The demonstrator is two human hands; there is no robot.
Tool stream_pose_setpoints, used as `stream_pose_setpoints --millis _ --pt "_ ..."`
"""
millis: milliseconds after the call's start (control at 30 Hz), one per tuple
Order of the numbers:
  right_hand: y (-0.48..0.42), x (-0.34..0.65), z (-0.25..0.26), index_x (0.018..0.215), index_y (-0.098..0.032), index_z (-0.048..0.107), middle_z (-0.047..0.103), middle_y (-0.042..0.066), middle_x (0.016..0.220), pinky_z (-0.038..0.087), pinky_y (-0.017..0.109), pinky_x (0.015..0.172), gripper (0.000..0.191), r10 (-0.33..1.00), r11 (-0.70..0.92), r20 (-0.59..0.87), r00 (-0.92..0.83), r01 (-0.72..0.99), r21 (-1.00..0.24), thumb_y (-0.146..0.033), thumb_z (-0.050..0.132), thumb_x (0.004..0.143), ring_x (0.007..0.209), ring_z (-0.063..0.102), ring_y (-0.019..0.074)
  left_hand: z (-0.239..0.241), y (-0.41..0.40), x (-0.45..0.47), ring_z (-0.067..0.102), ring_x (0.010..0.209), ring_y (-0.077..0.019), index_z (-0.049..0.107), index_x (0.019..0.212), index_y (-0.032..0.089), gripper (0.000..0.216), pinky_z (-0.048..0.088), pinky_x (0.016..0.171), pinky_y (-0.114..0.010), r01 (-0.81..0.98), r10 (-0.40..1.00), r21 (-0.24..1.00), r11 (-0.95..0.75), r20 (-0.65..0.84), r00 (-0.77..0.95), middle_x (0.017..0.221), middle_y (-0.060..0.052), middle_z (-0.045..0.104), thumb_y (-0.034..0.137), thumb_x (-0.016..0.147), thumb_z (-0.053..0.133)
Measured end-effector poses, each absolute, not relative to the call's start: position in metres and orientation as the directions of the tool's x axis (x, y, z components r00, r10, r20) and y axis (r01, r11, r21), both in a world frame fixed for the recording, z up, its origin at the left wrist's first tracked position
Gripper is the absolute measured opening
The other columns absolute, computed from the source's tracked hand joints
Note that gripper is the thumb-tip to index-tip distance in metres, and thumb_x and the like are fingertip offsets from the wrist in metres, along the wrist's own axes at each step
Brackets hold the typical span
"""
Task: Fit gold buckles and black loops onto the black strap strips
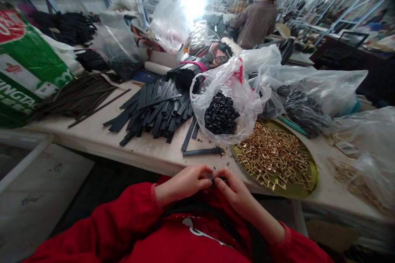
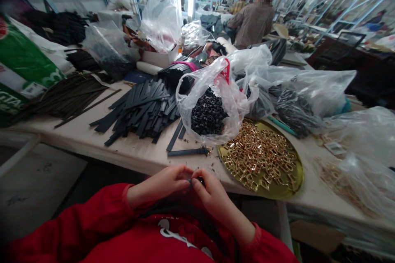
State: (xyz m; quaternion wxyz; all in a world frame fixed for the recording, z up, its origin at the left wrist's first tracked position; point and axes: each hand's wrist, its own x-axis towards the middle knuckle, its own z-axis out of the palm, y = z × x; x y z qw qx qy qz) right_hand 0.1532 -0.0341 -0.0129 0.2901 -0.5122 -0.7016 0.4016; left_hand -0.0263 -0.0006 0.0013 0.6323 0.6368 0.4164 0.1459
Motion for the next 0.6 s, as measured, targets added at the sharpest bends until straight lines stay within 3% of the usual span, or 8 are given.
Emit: stream_pose_setpoints --millis 200,433,600 --pt "-0.013 0.153 -0.022 0.087 -0.022 0.05 0.059 0.003 0.079 0.041 0.03 0.066 0.008 0.964 0.18 0.05 -0.262 0.501 -0.847 -0.026 0.044 0.085 0.074 0.055 0.0184 0.011 0.021 -0.018 0.061 0.078 -0.0199 0.052 0.117 0.014 0.042 0.043 0.068 -0.026 0.539 0.822 0.834 -0.12 -0.221 0.524 0.085 -0.007 0.068 0.024 0.077 0.048" --pt "-0.002 0.158 -0.038 0.091 -0.023 0.048 0.058 0.003 0.078 0.043 0.029 0.062 0.01 0.977 0.128 0.018 -0.212 0.517 -0.846 -0.029 0.041 0.086 0.069 0.056 0.0173 0.003 0.042 -0.015 0.063 0.076 -0.0184 0.048 0.12 0.014 0.046 0.045 0.069 -0.025 0.502 0.753 0.859 -0.097 -0.267 0.602 0.083 -0.005 0.07 0.022 0.075 0.05" --pt "0.003 0.153 -0.04 0.092 -0.023 0.047 0.059 0.004 0.081 0.045 0.028 0.065 0.012 0.974 0.185 0.082 -0.211 0.534 -0.825 -0.029 0.038 0.087 0.073 0.058 0.0178 0.003 0.046 -0.008 0.063 0.081 -0.0177 0.053 0.114 0.016 0.037 0.046 0.072 -0.025 0.507 0.777 0.855 -0.107 -0.246 0.579 0.09 -0.005 0.069 0.021 0.078 0.05"
